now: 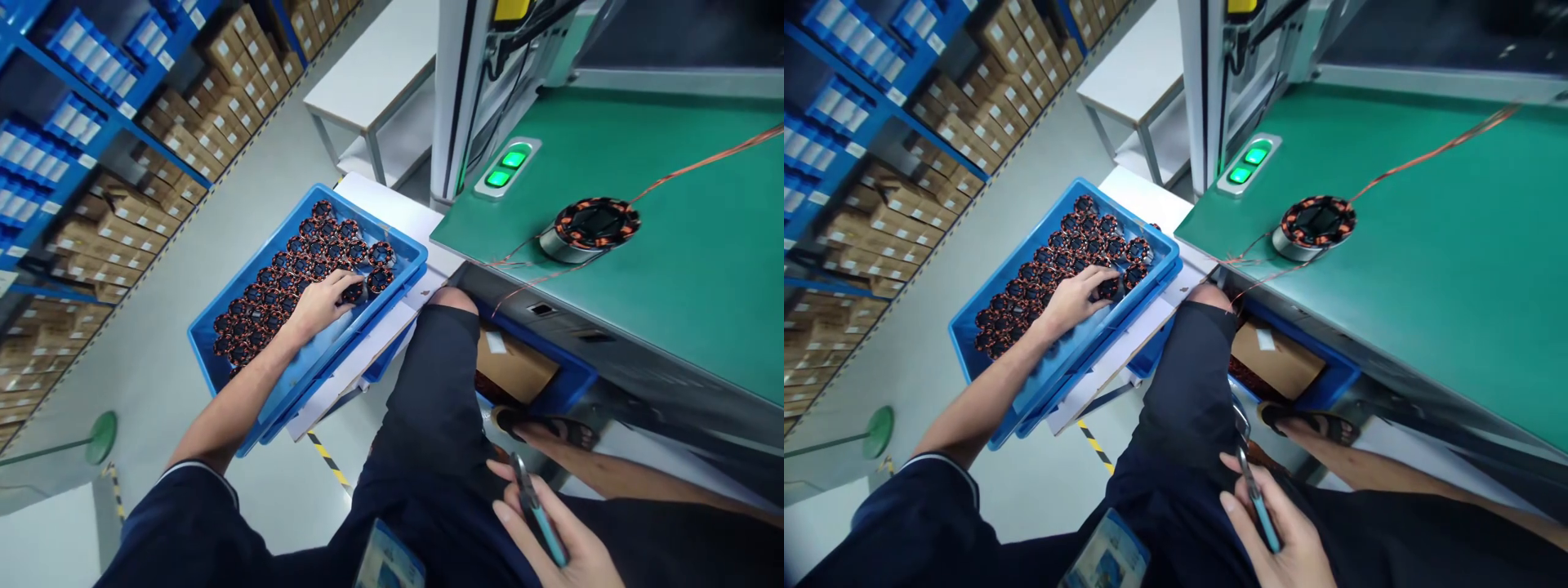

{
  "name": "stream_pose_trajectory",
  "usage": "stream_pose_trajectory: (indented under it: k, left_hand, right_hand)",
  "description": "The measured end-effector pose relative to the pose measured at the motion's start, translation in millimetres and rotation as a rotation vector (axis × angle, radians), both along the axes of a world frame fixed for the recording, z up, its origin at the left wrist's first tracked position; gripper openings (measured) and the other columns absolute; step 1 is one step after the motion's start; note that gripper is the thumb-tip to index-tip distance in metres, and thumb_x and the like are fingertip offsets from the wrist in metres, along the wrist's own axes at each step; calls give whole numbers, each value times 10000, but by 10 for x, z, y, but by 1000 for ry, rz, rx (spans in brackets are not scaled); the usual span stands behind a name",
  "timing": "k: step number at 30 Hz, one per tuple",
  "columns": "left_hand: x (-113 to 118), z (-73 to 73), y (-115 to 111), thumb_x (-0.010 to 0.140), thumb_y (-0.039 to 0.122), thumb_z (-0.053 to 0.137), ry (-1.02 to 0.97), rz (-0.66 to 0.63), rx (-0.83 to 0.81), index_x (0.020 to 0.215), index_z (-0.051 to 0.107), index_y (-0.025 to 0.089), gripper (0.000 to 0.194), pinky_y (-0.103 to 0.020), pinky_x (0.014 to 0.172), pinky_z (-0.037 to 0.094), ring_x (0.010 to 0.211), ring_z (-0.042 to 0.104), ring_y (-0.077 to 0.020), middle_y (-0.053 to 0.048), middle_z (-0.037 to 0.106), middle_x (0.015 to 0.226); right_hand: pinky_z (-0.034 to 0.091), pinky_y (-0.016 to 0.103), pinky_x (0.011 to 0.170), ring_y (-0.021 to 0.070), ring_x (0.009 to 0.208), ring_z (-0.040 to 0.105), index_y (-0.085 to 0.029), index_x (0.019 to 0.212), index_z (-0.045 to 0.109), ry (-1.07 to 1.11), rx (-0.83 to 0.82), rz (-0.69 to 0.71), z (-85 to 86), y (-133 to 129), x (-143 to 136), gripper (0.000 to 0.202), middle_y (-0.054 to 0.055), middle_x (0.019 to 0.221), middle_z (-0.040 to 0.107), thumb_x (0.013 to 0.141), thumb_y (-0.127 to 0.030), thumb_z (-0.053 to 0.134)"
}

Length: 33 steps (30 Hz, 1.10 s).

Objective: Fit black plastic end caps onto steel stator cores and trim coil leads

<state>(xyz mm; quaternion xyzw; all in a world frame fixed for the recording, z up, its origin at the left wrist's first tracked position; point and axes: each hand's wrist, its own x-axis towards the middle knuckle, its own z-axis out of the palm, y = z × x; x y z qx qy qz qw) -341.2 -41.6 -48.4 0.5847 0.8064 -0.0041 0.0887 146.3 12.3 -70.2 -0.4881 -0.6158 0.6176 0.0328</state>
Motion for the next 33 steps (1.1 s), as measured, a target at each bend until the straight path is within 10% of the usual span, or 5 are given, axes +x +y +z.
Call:
stream_pose_trajectory:
  k: [13,25,33]
  left_hand:
    - [-8,-260,120,1204,441,586,57,85,67,1639,739,377,466,-466,1088,704,1422,796,-323,-20,635,1792]
    - [108,-137,202,1171,403,648,79,162,98,1466,849,346,361,-425,997,724,1365,830,-302,-14,692,1731]
    - [491,627,456,1124,257,617,22,148,355,1466,794,286,387,-424,1026,690,1173,835,-262,-69,846,1443]
  right_hand:
    - [679,160,852,215,1005,884,-238,1323,906,70,-9,56,-48,-10,-60,596,89,1168,915,917,-673,866]
    - [651,140,927,168,898,848,-223,1379,886,30,6,63,-134,-82,87,635,53,930,836,967,-699,802]
    - [673,223,1002,198,985,838,-239,1448,857,91,14,106,-27,-151,118,584,92,1110,859,1031,-638,768]
